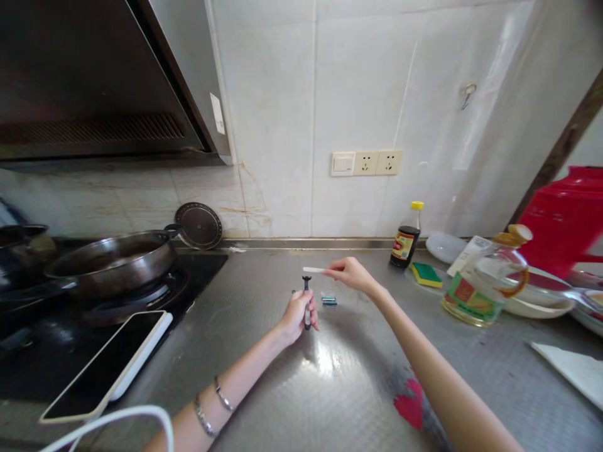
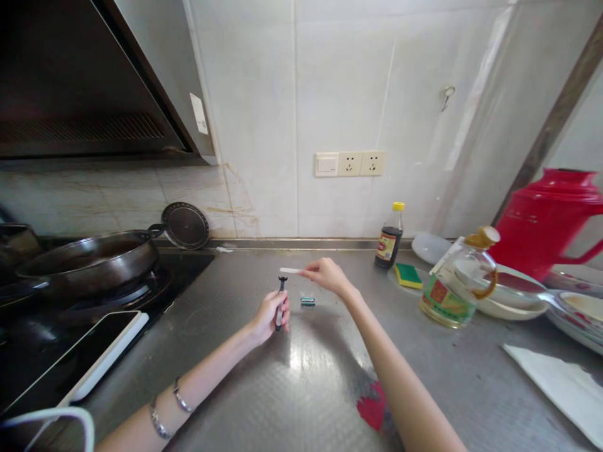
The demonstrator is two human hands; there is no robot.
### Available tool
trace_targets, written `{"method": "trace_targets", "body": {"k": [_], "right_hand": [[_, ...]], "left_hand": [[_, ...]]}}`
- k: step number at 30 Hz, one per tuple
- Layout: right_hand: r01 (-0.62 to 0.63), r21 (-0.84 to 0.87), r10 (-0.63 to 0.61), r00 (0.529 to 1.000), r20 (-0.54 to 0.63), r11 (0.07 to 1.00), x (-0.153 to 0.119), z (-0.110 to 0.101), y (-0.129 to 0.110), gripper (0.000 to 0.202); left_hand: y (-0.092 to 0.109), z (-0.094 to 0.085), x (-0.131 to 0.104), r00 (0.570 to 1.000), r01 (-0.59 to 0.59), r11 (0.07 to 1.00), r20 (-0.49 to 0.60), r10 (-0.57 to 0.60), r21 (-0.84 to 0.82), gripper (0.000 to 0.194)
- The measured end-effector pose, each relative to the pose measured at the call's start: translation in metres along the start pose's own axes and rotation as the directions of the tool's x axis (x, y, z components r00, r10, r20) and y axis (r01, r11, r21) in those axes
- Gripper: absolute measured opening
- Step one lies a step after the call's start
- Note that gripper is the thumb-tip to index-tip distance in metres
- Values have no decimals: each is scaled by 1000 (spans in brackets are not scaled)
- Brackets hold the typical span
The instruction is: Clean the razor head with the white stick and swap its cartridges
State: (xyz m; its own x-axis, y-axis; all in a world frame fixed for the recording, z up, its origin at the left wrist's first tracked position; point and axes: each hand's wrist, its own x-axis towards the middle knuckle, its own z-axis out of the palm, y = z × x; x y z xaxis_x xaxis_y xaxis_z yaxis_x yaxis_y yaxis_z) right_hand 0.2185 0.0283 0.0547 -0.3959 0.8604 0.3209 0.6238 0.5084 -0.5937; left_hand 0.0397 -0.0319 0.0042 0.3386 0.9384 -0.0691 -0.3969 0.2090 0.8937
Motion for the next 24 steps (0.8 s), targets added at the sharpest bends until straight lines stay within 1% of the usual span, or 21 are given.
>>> {"method": "trace_targets", "body": {"k": [1,4,5,8,9,12,13,16,17,18,19,21,22,24], "right_hand": [[8,12,-8,1000,12,1000,0,0,-1,48],[-3,59,-3,994,111,998,0,-1,-2,48],[-13,50,8,994,111,999,0,-1,-2,48],[-26,4,26,999,24,1000,0,0,-1,48],[-24,9,24,999,28,1000,0,0,-1,48],[-27,47,22,994,103,999,0,-2,0,47],[-28,39,24,995,95,999,0,-3,0,47],[-23,-7,23,999,-30,1000,-2,-7,0,45],[-23,8,23,999,-26,1000,-2,-9,1,45],[-26,42,26,1000,17,999,-3,-11,1,45],[-37,84,30,996,86,996,-4,-13,1,44],[-71,143,41,978,205,987,-5,-16,3,43],[-86,147,51,972,228,985,-5,-17,4,43],[-110,123,87,980,177,986,-5,-18,7,44]], "left_hand": [[0,0,0,1000,0,1000,-1,0,3,29],[0,1,0,1000,8,1000,1,-8,8,29],[0,1,0,1000,10,1000,3,-10,8,29],[0,0,0,1000,2,1000,6,-2,3,30],[0,0,0,1000,-1,1000,6,1,4,30],[-1,-1,0,1000,-2,1000,16,2,11,30],[-1,0,0,1000,-3,1000,23,3,13,30],[-1,1,0,999,-18,1000,41,18,16,30],[-1,1,-1,999,-21,1000,42,21,17,31],[-1,2,-1,999,-20,1000,42,19,18,30],[-2,2,-1,999,-14,1000,42,14,18,30],[-3,2,-1,999,0,1000,44,0,14,31],[-4,2,-1,999,4,1000,45,-5,13,31],[-6,1,0,999,2,1000,44,-3,16,32]]}}
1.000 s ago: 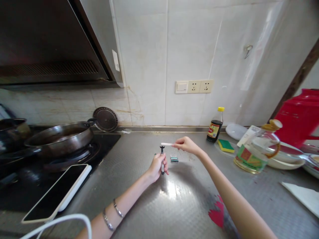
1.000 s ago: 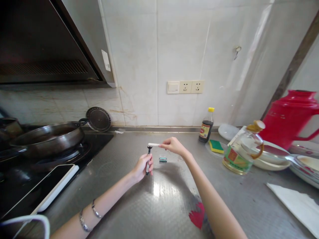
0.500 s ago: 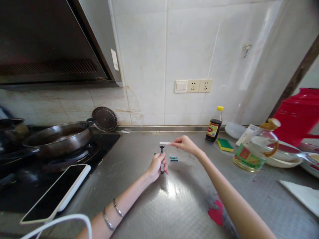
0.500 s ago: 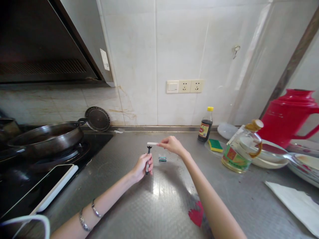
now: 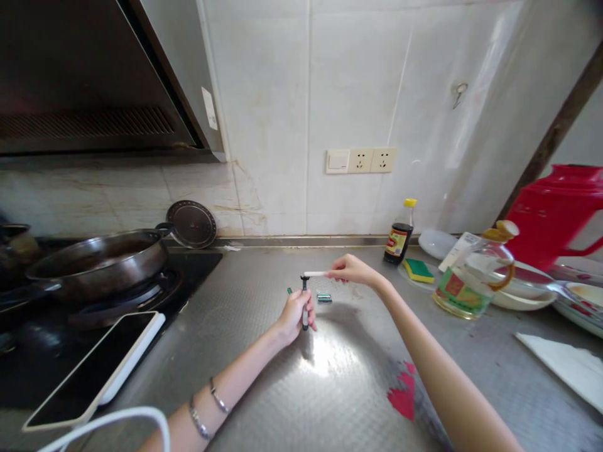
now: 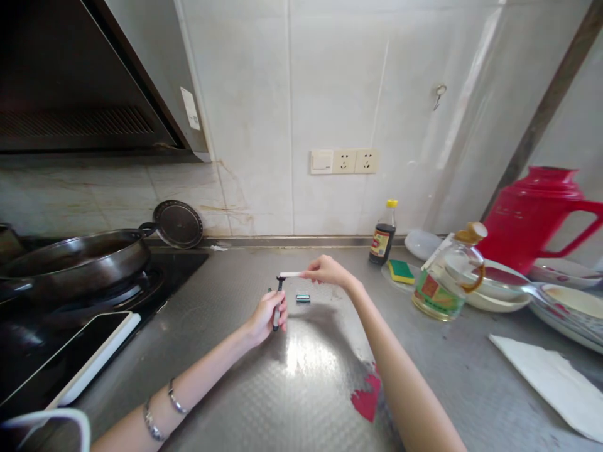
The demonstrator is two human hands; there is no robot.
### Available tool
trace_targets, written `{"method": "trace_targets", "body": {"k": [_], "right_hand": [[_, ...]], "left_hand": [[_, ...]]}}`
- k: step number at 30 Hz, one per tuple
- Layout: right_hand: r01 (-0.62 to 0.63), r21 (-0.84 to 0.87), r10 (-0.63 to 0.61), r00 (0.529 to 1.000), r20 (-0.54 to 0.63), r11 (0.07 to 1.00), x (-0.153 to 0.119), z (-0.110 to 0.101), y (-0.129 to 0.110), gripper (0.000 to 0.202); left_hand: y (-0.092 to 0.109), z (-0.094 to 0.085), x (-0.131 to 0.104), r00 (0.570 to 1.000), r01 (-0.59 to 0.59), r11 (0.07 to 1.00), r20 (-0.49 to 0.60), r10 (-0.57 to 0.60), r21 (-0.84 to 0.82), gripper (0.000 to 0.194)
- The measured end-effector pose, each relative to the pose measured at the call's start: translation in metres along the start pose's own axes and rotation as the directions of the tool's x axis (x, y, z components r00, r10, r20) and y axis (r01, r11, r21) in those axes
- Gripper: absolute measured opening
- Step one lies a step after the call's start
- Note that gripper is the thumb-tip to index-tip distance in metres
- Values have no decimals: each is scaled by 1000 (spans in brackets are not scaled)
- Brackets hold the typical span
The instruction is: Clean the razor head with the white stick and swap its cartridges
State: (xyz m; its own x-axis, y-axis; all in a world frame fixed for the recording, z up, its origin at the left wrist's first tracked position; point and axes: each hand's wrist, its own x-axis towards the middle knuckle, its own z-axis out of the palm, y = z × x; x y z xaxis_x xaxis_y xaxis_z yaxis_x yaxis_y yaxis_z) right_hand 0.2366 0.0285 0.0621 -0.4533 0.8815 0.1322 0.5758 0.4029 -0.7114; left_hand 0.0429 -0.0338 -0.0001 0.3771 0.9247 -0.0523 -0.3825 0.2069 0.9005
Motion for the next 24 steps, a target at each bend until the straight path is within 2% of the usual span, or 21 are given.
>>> {"method": "trace_targets", "body": {"k": [2,3,7,11,12,16,17,21,22,24], "right_hand": [[-15,-14,14,998,-69,1000,0,-1,1,45],[-11,-4,11,998,-65,1000,1,-1,2,45],[15,63,-21,995,102,998,1,-1,2,43],[-38,9,38,999,-31,999,0,-1,3,44],[-42,17,42,999,-29,999,-1,-1,2,44],[-12,96,-2,989,146,995,-2,-2,1,42],[-11,91,-2,990,144,996,-2,-2,1,42],[-41,22,41,999,-14,999,-1,-2,2,43],[-38,32,38,999,-8,999,-1,-2,3,43],[-17,81,10,997,79,997,-2,-2,3,42]], "left_hand": [[-2,-1,0,1000,-12,1000,0,12,8,32],[-2,-1,0,1000,-17,1000,2,17,11,32],[-3,0,-1,1000,-19,1000,20,18,8,32],[-2,1,-1,999,-19,1000,33,19,11,33],[-2,1,-1,999,-18,1000,35,18,9,33],[-3,0,0,999,-10,1000,42,10,-5,33],[-3,0,0,999,-10,1000,43,10,-5,32],[-3,1,-1,999,-24,1000,43,24,10,31],[-3,2,-1,999,-25,1000,45,24,15,31],[-3,2,-1,999,-21,1000,50,20,19,31]]}}
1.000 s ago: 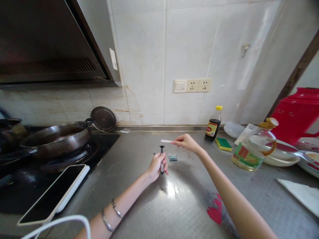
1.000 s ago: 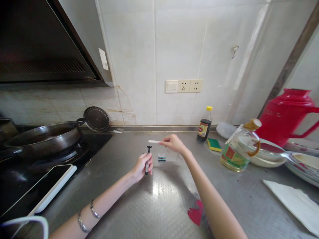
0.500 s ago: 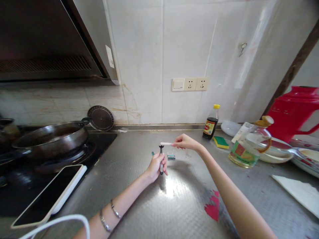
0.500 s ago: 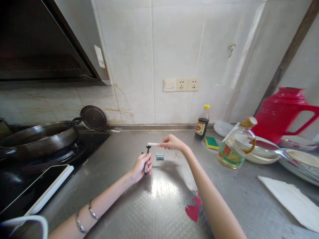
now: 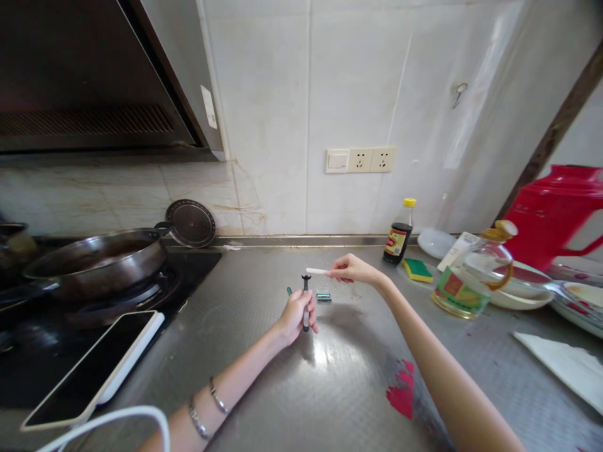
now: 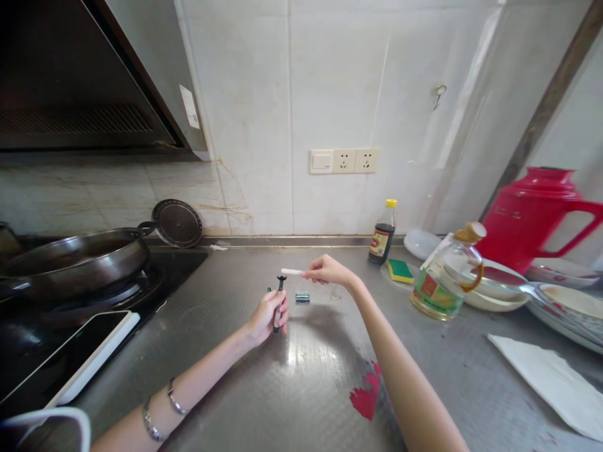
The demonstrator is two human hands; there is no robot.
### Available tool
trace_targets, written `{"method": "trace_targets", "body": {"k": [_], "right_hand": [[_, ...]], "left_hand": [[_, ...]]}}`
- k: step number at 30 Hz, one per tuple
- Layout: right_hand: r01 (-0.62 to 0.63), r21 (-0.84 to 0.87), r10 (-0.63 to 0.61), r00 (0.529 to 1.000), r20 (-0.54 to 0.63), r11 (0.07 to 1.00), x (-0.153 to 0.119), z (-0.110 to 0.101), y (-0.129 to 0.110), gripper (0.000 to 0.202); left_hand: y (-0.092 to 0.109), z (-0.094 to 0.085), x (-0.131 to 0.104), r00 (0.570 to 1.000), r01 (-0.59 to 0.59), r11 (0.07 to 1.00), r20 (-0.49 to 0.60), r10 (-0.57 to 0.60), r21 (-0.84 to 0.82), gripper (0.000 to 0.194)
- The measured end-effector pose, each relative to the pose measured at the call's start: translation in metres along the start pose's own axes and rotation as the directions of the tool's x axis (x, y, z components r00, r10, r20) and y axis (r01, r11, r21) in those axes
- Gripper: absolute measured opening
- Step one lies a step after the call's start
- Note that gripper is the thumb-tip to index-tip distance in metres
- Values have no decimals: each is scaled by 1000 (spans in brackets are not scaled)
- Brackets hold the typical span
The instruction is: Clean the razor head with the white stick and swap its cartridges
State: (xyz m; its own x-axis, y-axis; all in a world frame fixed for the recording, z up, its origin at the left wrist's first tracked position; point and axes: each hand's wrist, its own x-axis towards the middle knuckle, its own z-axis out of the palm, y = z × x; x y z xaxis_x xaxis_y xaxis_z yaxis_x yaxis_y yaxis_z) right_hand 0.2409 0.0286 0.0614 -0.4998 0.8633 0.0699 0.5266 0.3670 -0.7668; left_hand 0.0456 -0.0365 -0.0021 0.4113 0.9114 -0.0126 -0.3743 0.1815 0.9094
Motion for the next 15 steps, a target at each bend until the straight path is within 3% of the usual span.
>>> {"method": "trace_targets", "body": {"k": [3,7,12,15], "right_hand": [[19,22,-21,996,91,1000,0,0,0,42],[-5,-31,2,997,-79,1000,1,-1,0,44],[23,10,-24,996,88,1000,-1,-2,-1,42],[6,-18,-6,999,38,1000,0,-1,-1,43]], "left_hand": [[-1,0,1,1000,10,1000,1,-10,-6,31],[-2,-2,2,1000,-3,1000,-24,3,-5,32],[-1,-2,1,1000,6,1000,-18,-6,-10,32],[-1,-2,1,1000,9,1000,-22,-9,-6,32]]}}
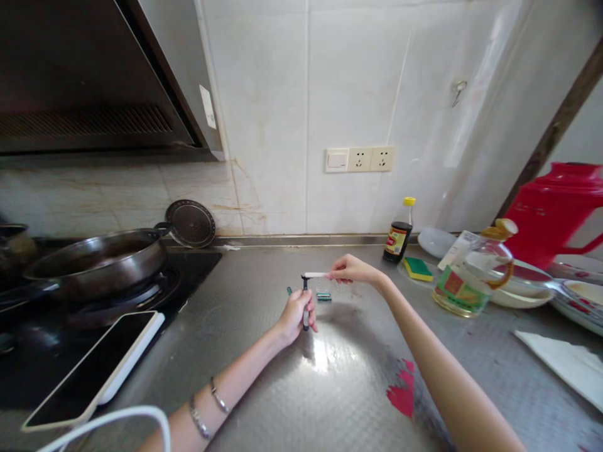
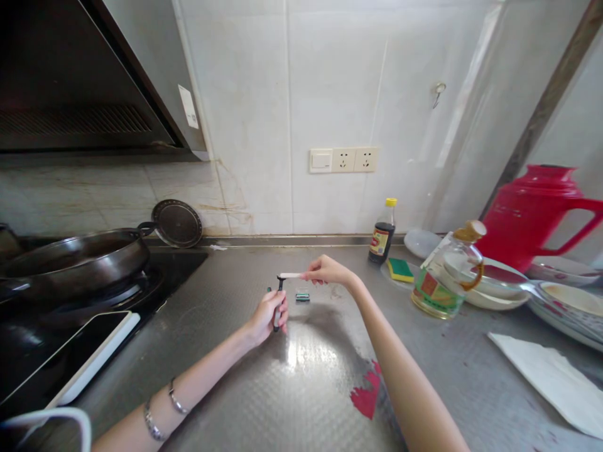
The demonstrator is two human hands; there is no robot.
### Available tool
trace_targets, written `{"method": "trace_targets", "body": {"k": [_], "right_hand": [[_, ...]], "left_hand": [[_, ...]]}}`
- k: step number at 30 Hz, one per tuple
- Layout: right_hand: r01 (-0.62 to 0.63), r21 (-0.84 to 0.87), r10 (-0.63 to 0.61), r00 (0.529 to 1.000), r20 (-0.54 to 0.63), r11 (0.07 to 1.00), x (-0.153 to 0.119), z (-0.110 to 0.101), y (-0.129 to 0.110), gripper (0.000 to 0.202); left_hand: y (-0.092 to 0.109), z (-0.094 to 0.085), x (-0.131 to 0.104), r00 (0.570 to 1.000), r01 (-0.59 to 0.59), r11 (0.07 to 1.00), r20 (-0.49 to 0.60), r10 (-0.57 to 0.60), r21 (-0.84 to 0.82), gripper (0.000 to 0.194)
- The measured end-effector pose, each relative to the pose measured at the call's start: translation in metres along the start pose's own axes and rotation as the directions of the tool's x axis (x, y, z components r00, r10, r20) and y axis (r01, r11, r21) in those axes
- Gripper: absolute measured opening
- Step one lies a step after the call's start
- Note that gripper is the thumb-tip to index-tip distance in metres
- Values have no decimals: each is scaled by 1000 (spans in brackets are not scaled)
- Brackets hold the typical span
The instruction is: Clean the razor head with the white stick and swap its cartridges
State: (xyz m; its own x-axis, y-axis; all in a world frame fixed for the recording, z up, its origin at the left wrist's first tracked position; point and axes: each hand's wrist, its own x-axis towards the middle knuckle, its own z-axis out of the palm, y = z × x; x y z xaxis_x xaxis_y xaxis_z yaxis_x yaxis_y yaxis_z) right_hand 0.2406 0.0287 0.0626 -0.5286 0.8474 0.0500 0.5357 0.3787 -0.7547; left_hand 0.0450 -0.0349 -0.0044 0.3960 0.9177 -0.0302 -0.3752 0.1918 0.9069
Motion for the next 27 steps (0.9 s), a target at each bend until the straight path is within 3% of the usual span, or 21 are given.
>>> {"method": "trace_targets", "body": {"k": [3,7,12,15,17,22,27], "right_hand": [[1,0,-1,998,-66,1000,2,2,-2,43],[17,10,-17,1000,17,1000,3,5,-5,42],[10,-4,-10,992,-127,1000,2,4,-5,44],[7,52,-8,1000,20,999,1,4,-6,45],[-13,61,10,998,55,998,2,5,-5,45],[-58,38,62,991,-116,998,-2,-5,-4,49],[35,69,-39,998,53,997,-22,-24,-24,58]], "left_hand": [[-1,-1,0,1000,-13,1000,-1,13,11,34],[-1,0,0,1000,-6,1000,15,6,11,34],[0,1,-1,999,-15,1000,29,14,24,35],[0,2,-1,999,-6,1000,36,5,23,34],[0,2,-2,999,-7,1000,41,6,30,33],[-2,1,-1,996,-55,991,74,46,121,34],[3,-5,4,982,-189,954,37,186,234,30]]}}
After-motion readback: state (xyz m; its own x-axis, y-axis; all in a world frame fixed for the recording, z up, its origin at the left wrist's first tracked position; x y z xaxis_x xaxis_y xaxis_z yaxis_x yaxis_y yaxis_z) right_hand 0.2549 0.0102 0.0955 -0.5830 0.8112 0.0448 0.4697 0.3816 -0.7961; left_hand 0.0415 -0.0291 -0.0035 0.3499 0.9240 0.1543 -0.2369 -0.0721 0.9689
